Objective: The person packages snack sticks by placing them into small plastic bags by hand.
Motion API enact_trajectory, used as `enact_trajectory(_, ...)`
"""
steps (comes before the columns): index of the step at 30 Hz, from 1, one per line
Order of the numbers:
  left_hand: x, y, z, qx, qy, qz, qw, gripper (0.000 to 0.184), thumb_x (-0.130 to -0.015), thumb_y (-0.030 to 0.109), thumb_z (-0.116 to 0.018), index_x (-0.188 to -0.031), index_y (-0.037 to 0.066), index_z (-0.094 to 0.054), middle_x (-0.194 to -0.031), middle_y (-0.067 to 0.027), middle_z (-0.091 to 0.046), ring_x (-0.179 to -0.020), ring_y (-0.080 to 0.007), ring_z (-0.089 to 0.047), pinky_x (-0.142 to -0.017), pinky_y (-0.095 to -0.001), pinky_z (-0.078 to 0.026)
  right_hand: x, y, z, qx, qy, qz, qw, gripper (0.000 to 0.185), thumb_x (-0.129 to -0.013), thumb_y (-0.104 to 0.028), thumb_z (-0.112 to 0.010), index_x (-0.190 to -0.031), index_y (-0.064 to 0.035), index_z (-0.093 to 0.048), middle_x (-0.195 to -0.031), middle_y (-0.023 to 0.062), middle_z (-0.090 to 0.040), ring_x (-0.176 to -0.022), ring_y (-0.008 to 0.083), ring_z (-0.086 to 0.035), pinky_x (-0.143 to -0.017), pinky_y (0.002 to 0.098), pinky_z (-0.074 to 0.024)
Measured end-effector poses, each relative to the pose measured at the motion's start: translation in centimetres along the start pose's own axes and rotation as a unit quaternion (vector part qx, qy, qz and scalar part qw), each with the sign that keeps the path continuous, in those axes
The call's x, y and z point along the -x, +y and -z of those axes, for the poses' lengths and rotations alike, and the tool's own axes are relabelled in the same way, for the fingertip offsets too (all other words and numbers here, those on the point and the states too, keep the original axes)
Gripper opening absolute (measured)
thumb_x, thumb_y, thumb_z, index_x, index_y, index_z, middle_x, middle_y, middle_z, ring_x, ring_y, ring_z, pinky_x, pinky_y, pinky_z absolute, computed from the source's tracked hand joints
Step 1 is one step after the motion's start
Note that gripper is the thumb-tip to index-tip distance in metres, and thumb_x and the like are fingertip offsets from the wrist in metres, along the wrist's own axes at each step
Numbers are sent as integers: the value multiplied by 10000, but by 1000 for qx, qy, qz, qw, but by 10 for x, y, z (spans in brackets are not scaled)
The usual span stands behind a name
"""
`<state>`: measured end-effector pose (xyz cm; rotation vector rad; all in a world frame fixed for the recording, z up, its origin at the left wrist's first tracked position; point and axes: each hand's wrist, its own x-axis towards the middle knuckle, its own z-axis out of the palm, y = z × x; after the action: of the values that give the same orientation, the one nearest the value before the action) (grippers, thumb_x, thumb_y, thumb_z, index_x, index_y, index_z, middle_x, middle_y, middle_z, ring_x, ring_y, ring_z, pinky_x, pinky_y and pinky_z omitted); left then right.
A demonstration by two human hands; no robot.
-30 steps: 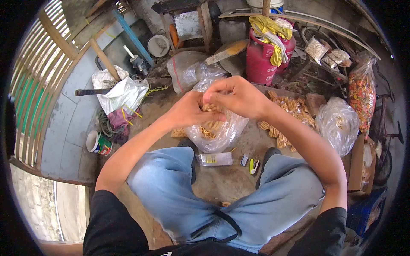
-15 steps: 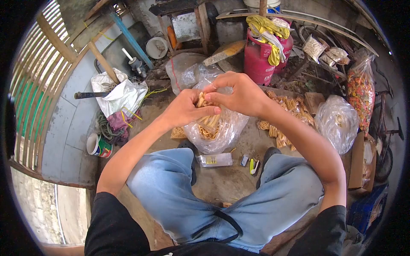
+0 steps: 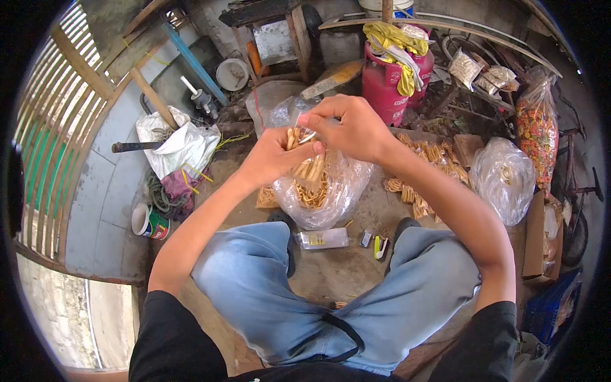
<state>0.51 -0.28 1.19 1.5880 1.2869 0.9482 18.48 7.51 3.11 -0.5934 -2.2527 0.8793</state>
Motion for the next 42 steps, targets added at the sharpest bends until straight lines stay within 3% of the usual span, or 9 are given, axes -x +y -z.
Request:
enact_trajectory(2,-2,-5,0,28,-6,15,999,280,-862,309,-717,-863,34,-668,-727,44,-611,-646,-34,-517,-557,-232,-414,-1,1,6,7,12,-9,1000,245,-861,-258,-675,-909,-20,-704,-797,122,-674,-810,217,-625,-732,347,-488)
enact_trajectory(8,-3,-16,-2,61,-32,3,998,295,-934,334,-619,-946,41,-651,-797,34,-604,-731,-26,-521,-616,-211,-428,0,22,15,-43,-57,27,997,183,-868,-180,-671,-904,-1,-683,-833,88,-668,-805,188,-603,-755,324,-467)
enact_trajectory(11,-4,-14,-3,176,19,26,984,310,-978,327,-544,-970,33,-638,-811,36,-587,-771,-22,-516,-652,-204,-435,2,16,16,-4,-42,32,999,140,-869,-149,-669,-895,-13,-688,-832,75,-657,-842,183,-592,-791,311,-453)
enact_trajectory(18,-8,-12,-4,56,169,-97,979,321,-997,281,-496,-884,-1,-600,-742,1,-579,-691,-45,-487,-614,-237,-414,-1,29,4,18,76,89,993,165,-866,-186,-689,-905,-32,-647,-985,30,-618,-904,178,-573,-825,324,-442)
enact_trajectory(20,-9,-10,-4,20,206,-109,972,326,-996,262,-492,-856,-17,-585,-715,-30,-588,-665,-72,-491,-609,-264,-419,-3,31,1,-191,31,-30,981,215,-867,-207,-701,-959,-32,-614,-1059,17,-589,-897,141,-564,-800,312,-452)
enact_trajectory(25,-11,-11,-5,5,278,-152,949,348,-992,282,-489,-835,-16,-577,-685,-74,-561,-641,-121,-500,-606,-282,-418,2,8,-15,-276,4,-126,953,274,-858,-227,-718,-1013,-24,-617,-993,26,-607,-875,90,-566,-734,252,-470)
enact_trajectory(29,-10,-11,-1,-11,270,-137,953,363,-998,297,-475,-831,-6,-582,-694,-49,-573,-653,-100,-500,-599,-276,-412,1,8,-17,-281,3,-162,946,208,-871,-172,-692,-1027,-41,-648,-961,23,-664,-858,82,-591,-725,254,-483)
enact_trajectory(34,-6,-5,-1,248,204,-84,943,337,-982,300,-524,-813,19,-602,-711,18,-594,-632,-33,-501,-567,-221,-402,-4,11,-17,-326,58,-135,934,128,-870,-127,-684,-950,-27,-679,-880,11,-672,-806,75,-594,-724,243,-477)
enact_trajectory(42,-5,-7,9,144,153,-95,973,245,-917,269,-648,-932,29,-696,-823,-5,-658,-730,-44,-585,-645,-219,-492,-3,9,-9,-224,63,-103,967,175,-827,-111,-727,-945,17,-711,-874,47,-703,-800,67,-607,-737,225,-489)
